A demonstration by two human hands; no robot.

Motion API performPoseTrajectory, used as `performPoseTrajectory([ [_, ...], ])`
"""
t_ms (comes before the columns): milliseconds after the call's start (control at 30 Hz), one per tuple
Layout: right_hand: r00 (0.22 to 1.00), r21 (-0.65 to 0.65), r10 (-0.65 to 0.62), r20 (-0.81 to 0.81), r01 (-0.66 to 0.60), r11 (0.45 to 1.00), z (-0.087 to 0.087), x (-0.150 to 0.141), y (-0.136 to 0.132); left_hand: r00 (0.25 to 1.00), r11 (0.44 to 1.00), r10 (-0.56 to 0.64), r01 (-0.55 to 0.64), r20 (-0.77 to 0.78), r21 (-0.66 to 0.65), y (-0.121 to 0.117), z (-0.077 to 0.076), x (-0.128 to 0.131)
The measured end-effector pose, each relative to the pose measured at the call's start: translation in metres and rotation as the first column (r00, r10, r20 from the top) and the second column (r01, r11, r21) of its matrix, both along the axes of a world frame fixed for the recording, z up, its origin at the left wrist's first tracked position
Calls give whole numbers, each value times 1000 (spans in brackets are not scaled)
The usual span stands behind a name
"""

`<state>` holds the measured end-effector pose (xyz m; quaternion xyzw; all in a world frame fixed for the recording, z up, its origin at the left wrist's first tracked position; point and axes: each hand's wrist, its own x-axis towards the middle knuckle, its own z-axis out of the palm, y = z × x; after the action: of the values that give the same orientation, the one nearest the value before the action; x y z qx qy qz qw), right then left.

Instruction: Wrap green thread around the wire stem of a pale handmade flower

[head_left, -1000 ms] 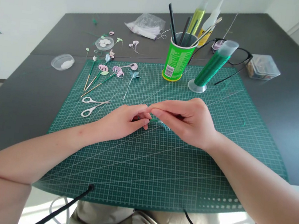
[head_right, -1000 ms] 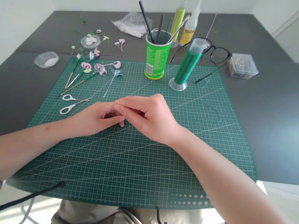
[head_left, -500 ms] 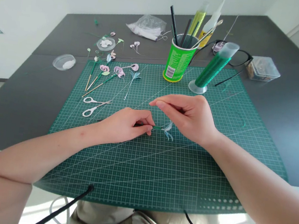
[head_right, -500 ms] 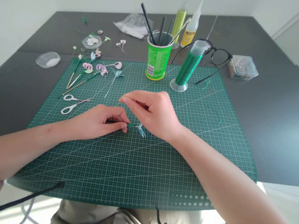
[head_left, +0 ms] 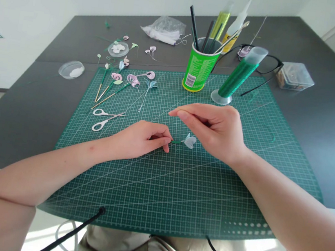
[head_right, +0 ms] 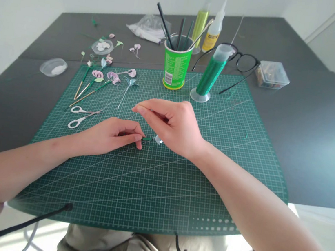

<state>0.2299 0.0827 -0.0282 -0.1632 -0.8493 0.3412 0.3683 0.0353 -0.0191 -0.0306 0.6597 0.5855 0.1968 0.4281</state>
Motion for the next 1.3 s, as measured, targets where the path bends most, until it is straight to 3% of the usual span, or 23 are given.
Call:
performPoseTrajectory([
  [333,1000,35,-23,0,23,999,1,1,-1,1000,1000,-3,3,25,-28,1,-1,-1],
  [633,1000,43,-15,-13,16,999,0,2,-2,985,977,77,-43,157,-209,5,-1,-3],
  [933,1000,39,-13,6,13,999,-1,2,-2,989,983,39,-13,143,-184,6,-2,-3],
  [1133,1000,7,-20,-5,20,1000,-1,-2,2,996,995,-35,43,85,-91,3,1,-2],
  [1300,996,-5,-92,12,92,996,-1,-3,2,996,997,-33,39,86,-69,1,1,0],
])
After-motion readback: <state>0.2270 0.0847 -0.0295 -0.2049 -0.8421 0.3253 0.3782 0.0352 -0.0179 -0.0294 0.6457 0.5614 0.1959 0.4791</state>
